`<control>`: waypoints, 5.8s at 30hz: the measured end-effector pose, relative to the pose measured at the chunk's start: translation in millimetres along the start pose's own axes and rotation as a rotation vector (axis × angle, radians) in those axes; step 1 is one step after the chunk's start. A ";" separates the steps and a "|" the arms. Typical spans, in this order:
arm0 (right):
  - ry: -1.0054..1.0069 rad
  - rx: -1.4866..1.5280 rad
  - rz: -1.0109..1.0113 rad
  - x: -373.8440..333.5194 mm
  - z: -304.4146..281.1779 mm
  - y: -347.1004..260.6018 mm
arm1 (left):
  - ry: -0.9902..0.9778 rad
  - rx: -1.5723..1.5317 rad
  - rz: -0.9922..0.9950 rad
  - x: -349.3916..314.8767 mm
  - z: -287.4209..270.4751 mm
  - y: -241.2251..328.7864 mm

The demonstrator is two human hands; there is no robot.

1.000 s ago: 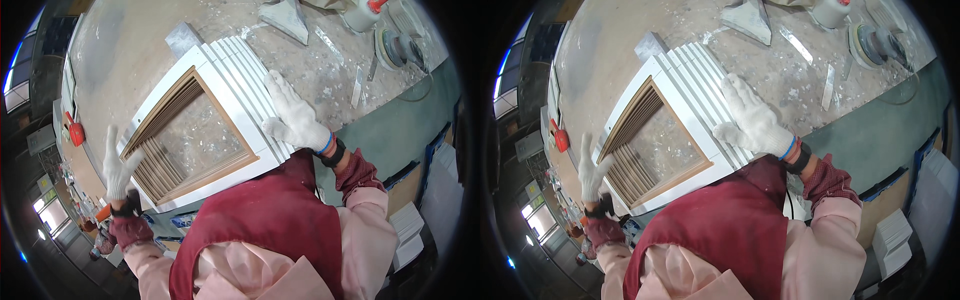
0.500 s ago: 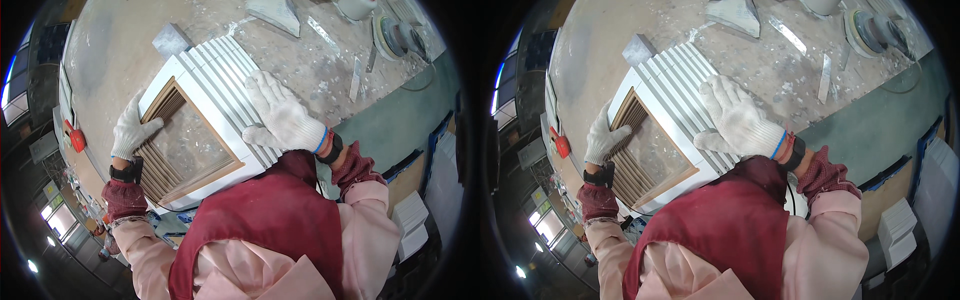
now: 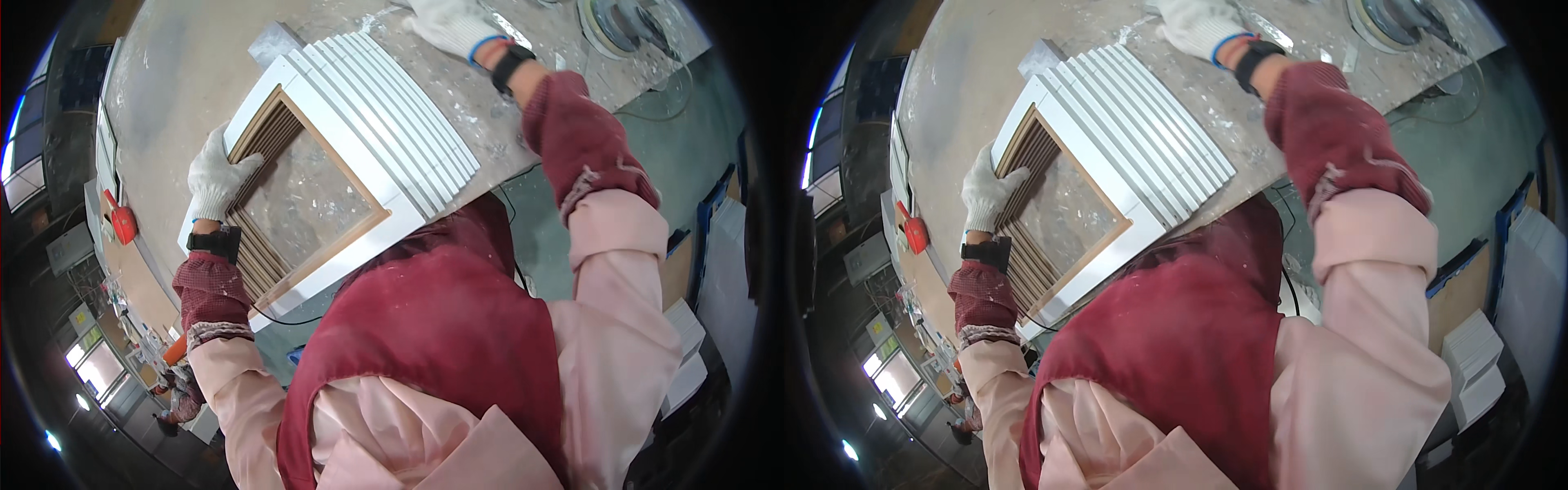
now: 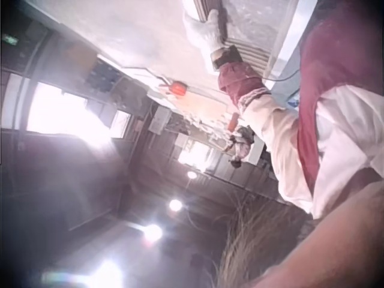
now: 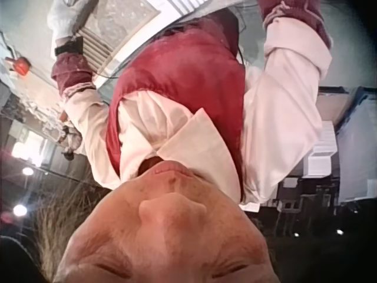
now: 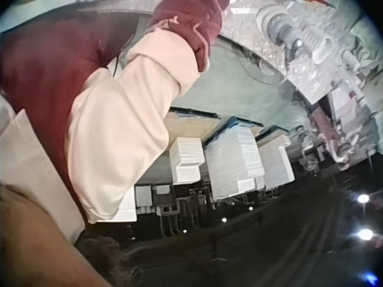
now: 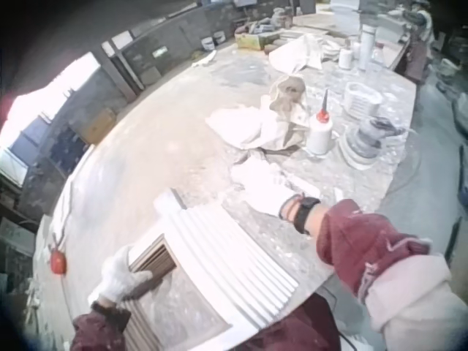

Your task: The person sands the edges of a stack of white frames with a sanding block, then places them on a pallet. They pick up another stack of frames and return to the table to sand their edges.

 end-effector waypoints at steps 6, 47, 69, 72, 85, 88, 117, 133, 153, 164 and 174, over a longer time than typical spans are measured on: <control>-0.076 0.252 -0.134 -8.5 57.8 36.4 | -0.020 0.076 -0.013 7.9 3.6 11.4; -0.376 0.458 -0.210 -207.2 -65.0 -119.7 | 0.095 0.060 0.165 2.5 17.0 -25.6; -0.579 0.759 0.201 -242.7 -23.0 -68.8 | 0.004 0.060 0.025 7.6 24.5 -11.7; -0.400 0.527 -0.145 -229.4 -38.3 -73.9 | 0.005 0.060 0.018 6.9 22.5 -9.5; 0.042 0.510 -0.332 -89.0 35.0 -62.1 | 0.047 0.032 0.081 9.0 27.4 -8.0; -0.070 0.239 -0.483 -164.4 -4.7 -92.3 | 0.030 0.099 -0.010 -4.9 23.1 -20.1; -0.021 0.264 -0.541 -99.7 -2.9 -112.6 | -0.028 0.029 0.018 -6.9 5.0 -15.5; -0.377 0.473 -0.069 -90.6 35.5 -84.4 | 0.057 -0.036 0.115 -26.1 -3.4 -12.2; -0.322 -0.160 -0.100 -58.4 -65.8 -66.9 | -0.193 -1.524 -0.189 -200.5 96.9 -316.9; -0.648 0.027 0.378 -71.3 56.3 -77.8 | -0.160 -2.041 -0.608 -176.2 105.0 -252.7; -0.623 0.953 0.990 -113.5 97.6 -16.0 | -0.160 -1.732 -0.372 -150.4 73.8 -205.4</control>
Point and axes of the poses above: each hand's wrist, its own x-axis towards the middle knuckle, its own z-axis out of the palm, y = z × x, the point moved 7 cm from there along x, towards the middle knuckle, and after that the axes turned 6 degrees about -x, right-handed, at the moved point
